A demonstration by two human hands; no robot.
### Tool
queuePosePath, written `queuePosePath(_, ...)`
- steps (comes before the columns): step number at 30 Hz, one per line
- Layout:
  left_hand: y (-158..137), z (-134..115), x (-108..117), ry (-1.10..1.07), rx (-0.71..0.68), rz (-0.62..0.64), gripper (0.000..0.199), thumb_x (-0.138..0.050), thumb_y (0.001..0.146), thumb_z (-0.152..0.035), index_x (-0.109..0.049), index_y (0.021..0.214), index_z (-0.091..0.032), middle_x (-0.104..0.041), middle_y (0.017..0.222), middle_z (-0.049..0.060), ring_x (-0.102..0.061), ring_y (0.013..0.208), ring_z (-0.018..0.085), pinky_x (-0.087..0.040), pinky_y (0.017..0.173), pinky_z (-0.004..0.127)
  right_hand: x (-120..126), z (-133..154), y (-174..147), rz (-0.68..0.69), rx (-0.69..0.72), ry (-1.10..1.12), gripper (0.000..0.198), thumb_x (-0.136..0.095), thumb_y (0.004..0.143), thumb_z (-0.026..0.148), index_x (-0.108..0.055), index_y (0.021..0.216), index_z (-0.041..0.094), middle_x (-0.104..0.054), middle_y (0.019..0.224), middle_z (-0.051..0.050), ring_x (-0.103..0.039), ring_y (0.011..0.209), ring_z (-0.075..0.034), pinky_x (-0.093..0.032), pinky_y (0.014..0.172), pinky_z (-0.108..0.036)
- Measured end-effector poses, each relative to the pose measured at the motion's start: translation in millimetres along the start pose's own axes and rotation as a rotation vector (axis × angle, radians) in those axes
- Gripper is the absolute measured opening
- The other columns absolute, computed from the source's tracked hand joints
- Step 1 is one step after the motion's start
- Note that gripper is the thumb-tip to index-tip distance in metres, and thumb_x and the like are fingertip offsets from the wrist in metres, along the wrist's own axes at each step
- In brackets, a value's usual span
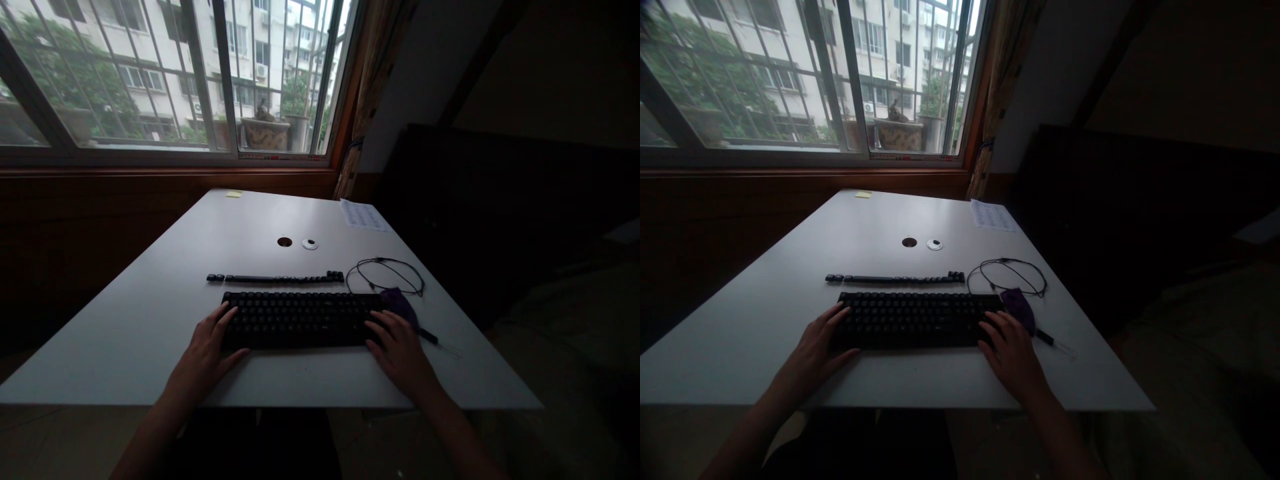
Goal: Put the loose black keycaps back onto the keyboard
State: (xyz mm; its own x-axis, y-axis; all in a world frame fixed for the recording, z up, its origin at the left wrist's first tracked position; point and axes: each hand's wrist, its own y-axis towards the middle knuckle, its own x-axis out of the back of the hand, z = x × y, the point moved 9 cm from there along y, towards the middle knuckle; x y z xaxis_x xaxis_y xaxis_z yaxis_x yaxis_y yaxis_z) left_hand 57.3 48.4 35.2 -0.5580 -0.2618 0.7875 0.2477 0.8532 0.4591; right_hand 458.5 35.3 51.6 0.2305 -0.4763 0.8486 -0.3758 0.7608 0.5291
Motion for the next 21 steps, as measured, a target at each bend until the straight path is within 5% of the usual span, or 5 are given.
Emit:
queuePosePath(14, -0.4, 1.3, 0.0, -0.004, 0.010, -0.005, 0.076, -0.069, 0.091, -0.040, -0.030, 0.156, -0.033, -0.039, 0.157, 0.013, -0.047, 0.138, 0.039, -0.045, 0.110, 0.066, -3.1, 0.3, 12.4, -0.008, 0.018, -0.124, 0.019, -0.059, 0.097, 0.031, -0.071, 0.112, 0.025, -0.060, 0.136, -0.011, -0.051, 0.128, -0.032, -0.049, 0.102, -0.053)
queuePosePath(21, -0.7, 1.9, -1.1, -0.010, 0.025, 0.007, 0.073, -0.067, 0.092, -0.042, -0.031, 0.155, -0.033, -0.039, 0.158, 0.012, -0.046, 0.138, 0.038, -0.043, 0.112, 0.064, -5.3, -10.5, 9.2, -0.028, -0.035, -0.062, 0.028, -0.060, 0.097, 0.033, -0.065, 0.123, 0.022, -0.060, 0.133, -0.013, -0.052, 0.126, -0.032, -0.049, 0.103, -0.052)
